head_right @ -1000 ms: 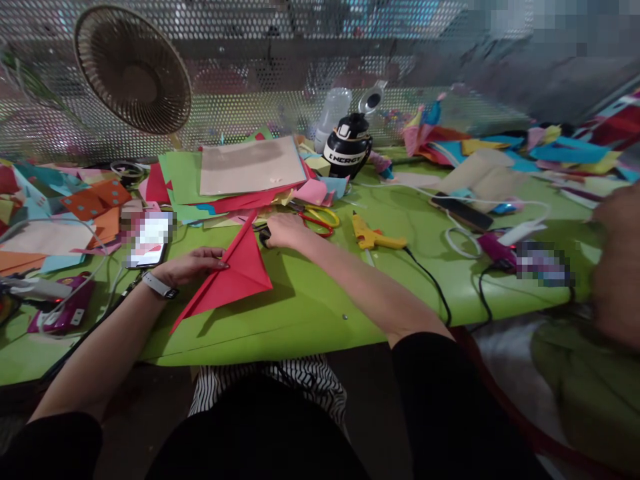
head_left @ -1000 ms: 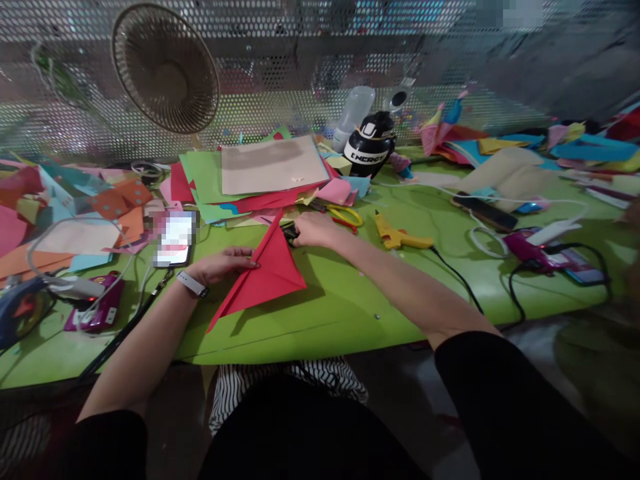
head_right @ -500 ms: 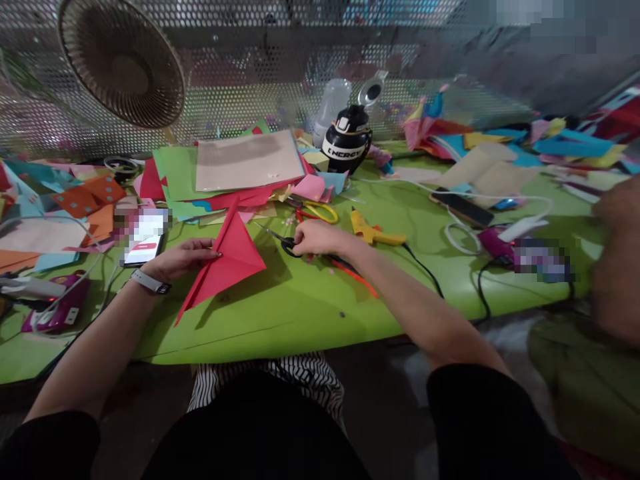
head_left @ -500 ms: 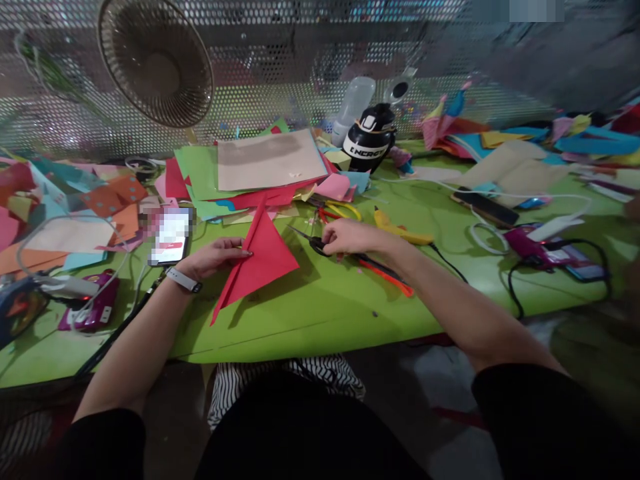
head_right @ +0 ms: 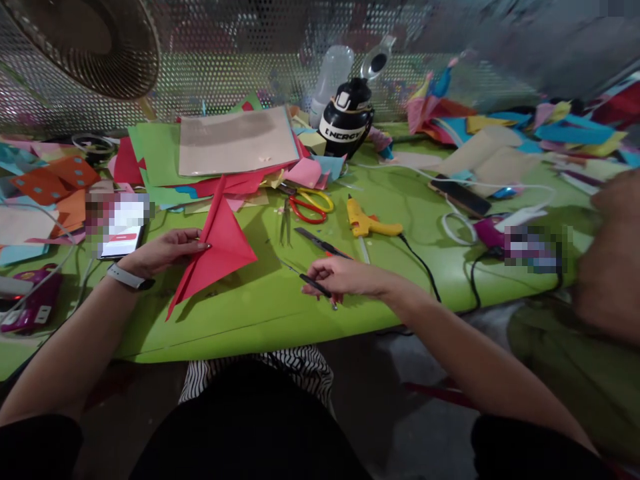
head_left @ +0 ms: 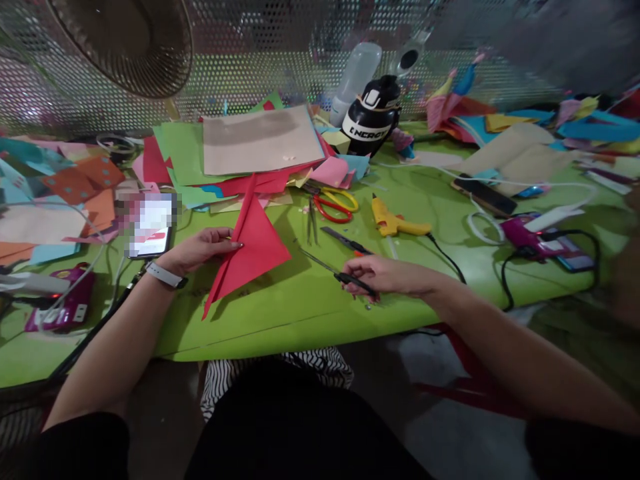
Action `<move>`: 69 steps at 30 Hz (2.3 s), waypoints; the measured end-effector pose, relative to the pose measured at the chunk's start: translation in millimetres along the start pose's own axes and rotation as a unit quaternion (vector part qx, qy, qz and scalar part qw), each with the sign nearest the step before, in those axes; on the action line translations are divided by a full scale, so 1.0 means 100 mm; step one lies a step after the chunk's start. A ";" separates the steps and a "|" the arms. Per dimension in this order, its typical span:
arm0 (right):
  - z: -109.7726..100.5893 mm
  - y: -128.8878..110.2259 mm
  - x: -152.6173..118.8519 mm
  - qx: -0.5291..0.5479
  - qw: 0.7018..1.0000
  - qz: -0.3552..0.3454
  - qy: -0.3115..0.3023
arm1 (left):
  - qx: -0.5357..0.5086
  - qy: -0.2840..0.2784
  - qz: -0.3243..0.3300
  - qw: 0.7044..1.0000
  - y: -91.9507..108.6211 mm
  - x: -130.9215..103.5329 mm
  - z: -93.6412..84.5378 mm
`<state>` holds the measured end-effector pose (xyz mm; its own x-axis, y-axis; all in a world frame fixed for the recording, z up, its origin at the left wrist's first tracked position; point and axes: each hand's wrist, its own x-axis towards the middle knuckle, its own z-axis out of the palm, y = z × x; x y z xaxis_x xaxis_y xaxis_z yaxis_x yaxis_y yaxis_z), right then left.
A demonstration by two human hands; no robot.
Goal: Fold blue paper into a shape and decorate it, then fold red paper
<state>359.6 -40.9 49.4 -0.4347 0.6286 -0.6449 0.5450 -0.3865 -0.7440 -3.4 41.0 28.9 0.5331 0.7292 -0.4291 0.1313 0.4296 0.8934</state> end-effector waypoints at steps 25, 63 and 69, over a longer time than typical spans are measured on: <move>-0.11 0.02 0.09 -0.041 0.997 0.029 -0.053 | 0.060 0.037 -0.015 0.997 -0.01 0.07 0.27; 0.06 -0.10 0.10 -0.035 0.998 -0.018 -0.056 | 0.006 0.013 -0.006 1.000 -0.03 0.00 0.23; 0.07 -0.09 0.11 -0.037 0.997 -0.025 -0.058 | 0.000 0.005 -0.006 1.000 -0.04 0.01 0.22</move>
<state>344.6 -35.4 48.2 -0.5399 0.5624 -0.6263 0.5700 -0.3032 -0.7637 14.7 28.4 27.4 0.5237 0.7287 -0.4413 0.1377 0.4388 0.8880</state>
